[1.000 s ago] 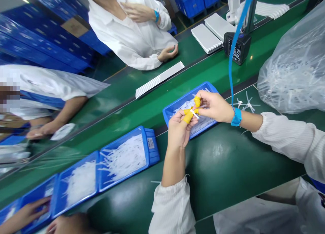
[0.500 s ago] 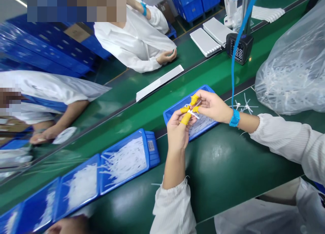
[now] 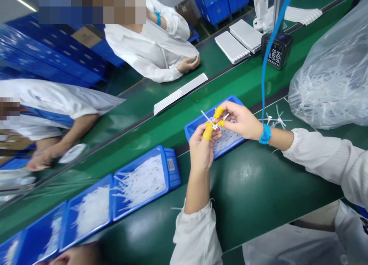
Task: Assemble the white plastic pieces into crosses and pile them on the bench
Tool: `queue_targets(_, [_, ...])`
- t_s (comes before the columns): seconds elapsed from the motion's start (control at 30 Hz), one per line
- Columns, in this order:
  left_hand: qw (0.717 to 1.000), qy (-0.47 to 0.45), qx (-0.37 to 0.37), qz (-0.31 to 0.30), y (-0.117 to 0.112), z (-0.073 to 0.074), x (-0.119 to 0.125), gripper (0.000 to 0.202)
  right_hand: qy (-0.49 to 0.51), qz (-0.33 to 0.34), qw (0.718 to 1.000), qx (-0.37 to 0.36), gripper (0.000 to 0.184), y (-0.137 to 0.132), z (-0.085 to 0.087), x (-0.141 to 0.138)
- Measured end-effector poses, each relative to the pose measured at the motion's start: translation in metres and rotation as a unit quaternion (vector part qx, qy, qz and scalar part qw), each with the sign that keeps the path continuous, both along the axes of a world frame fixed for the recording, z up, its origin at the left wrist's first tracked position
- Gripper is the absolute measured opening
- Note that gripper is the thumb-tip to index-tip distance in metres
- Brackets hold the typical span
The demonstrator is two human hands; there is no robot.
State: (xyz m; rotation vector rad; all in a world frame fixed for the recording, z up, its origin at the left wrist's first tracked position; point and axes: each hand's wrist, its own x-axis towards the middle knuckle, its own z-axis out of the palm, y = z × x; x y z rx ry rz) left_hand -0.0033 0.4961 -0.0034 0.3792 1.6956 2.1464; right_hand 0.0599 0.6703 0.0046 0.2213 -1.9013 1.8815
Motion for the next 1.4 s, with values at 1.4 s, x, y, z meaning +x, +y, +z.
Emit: queue_targets(1.4, [0.996,0.052,-0.024,0.064,-0.001,-0.003,0.004,0.035,-0.047,0.036,0.998,0.011,0.022,0.002,-0.004,-0.002])
